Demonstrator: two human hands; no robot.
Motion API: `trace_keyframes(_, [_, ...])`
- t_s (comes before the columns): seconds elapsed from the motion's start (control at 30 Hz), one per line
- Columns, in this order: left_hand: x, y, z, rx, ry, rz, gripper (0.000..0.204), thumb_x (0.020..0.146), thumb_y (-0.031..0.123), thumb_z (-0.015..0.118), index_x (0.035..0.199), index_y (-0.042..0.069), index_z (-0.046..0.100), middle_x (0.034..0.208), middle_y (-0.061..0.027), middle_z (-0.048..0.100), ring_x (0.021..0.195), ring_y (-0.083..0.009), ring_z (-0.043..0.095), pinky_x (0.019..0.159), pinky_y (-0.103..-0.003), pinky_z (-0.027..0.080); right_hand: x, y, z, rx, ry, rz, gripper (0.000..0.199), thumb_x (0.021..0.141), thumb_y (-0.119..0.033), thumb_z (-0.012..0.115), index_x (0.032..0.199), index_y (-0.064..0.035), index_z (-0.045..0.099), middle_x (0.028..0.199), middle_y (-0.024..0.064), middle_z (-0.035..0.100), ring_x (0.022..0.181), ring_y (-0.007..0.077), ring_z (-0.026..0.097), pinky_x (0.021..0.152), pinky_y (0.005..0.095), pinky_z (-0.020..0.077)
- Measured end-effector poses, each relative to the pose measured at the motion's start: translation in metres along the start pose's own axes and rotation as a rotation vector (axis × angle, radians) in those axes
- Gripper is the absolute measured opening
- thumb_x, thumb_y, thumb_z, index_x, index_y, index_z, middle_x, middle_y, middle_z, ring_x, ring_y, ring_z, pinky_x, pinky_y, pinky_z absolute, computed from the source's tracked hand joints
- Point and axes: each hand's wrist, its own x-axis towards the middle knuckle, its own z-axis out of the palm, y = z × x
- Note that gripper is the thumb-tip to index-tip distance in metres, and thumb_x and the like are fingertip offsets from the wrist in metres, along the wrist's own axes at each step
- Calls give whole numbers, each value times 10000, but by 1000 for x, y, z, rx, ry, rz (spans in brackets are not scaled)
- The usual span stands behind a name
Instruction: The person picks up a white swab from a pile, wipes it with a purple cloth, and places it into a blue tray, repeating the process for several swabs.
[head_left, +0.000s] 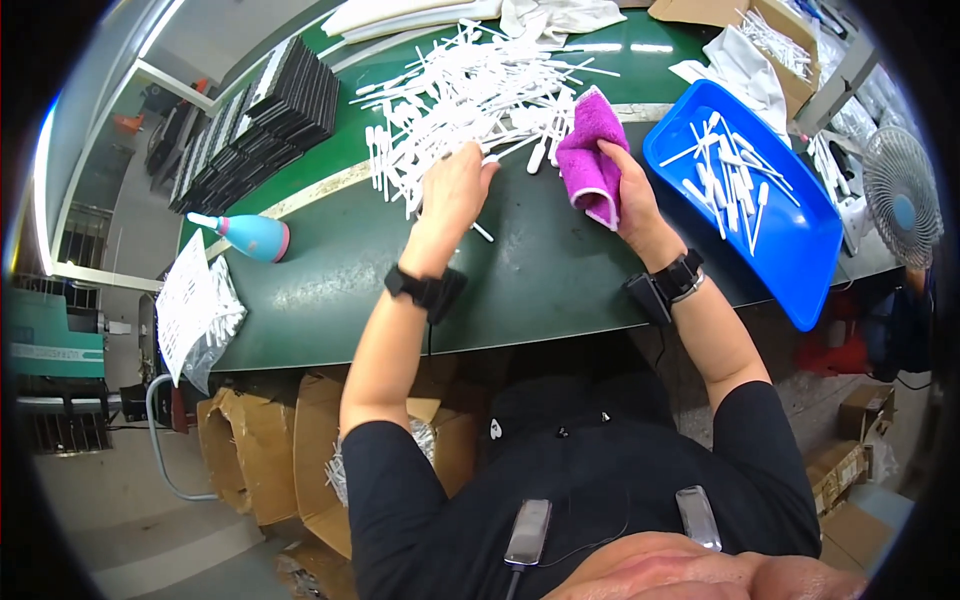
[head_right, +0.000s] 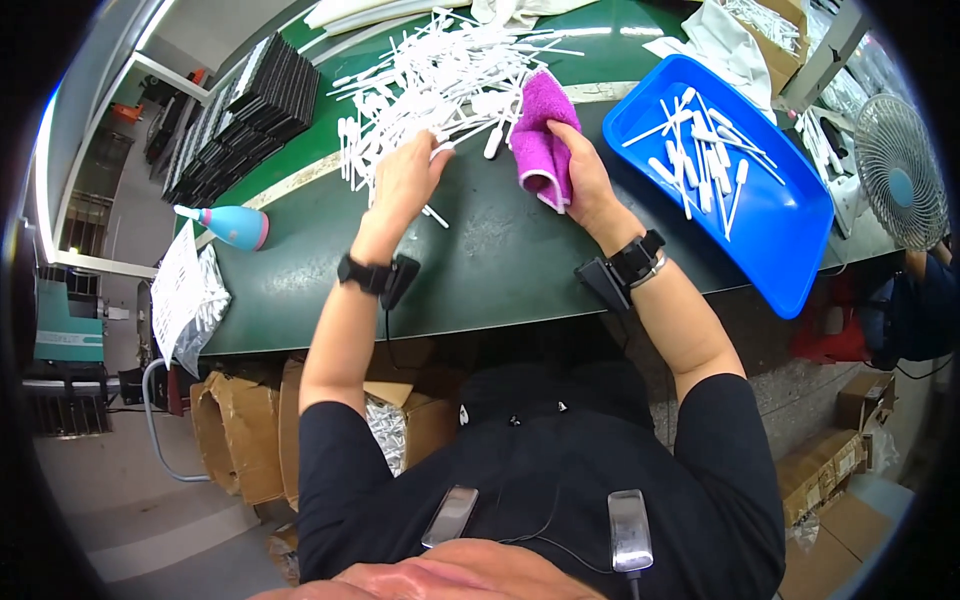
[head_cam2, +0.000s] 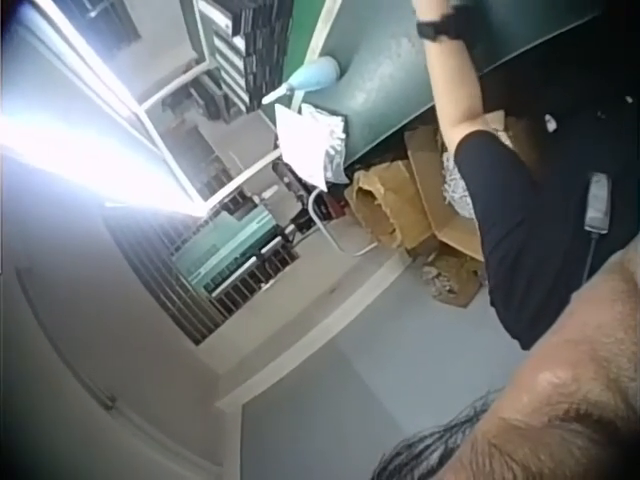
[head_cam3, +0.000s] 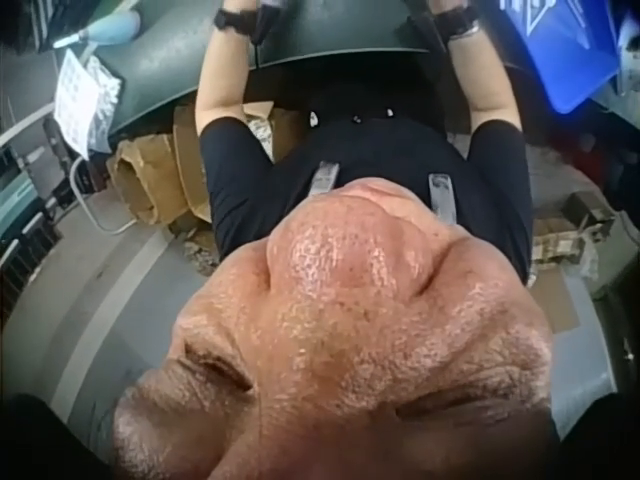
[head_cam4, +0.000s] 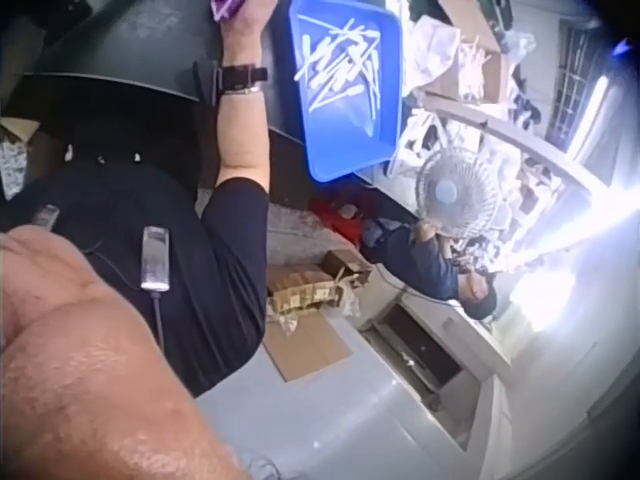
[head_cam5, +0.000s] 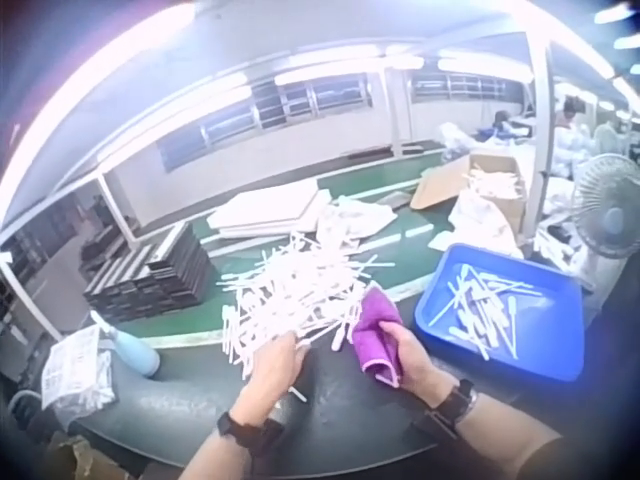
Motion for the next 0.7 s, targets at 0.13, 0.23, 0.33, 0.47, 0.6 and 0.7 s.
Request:
trace_keyframes(0.13, [-13,29,-21,-745,67,-412,212,938,268,550,917,58,534,613,-46,511,459,-146,496,440,-270,397,-8,5,11,43,52,-119,361,964,-266,466,1205,0,508,1065,133,637,873,224,650,779,335,530])
trace_keyframes(0.23, [-12,47,-26,-1427,-50,-580,193,966,252,497,947,60,484,634,-47,521,454,-116,467,424,-249,383,-14,9,23,29,-39,40,355,976,-280,450,1200,-12,512,982,119,648,828,219,649,748,357,532])
trace_keyframes(0.33, [-16,77,-6,-1741,-166,-659,167,986,236,457,997,70,448,651,-42,528,452,-92,442,413,-223,363,-19,21,17,23,-293,100,334,973,-270,464,1191,-24,521,905,95,642,783,190,640,707,333,528])
trace_keyframes(0.47, [-20,102,13,-1638,-231,-587,157,996,216,431,1078,83,424,669,-33,535,449,-76,422,408,-188,341,-21,8,16,-222,-323,97,298,969,-243,485,1181,-38,531,804,60,621,713,140,613,649,285,512])
trace_keyframes(0.6, [-21,110,15,-1517,-198,-430,178,990,195,444,1111,66,420,683,-51,553,449,-87,443,414,-199,359,-20,9,13,-303,-173,42,262,966,-192,483,1171,-36,528,843,59,619,690,117,603,639,265,514])
trace_keyframes(0.7, [-21,111,12,-1419,-162,-362,203,984,182,460,1130,46,423,703,-81,576,466,-98,482,421,-224,382,-15,17,20,-244,-137,-30,257,962,-162,484,1181,-34,524,898,59,623,727,109,603,669,256,515])
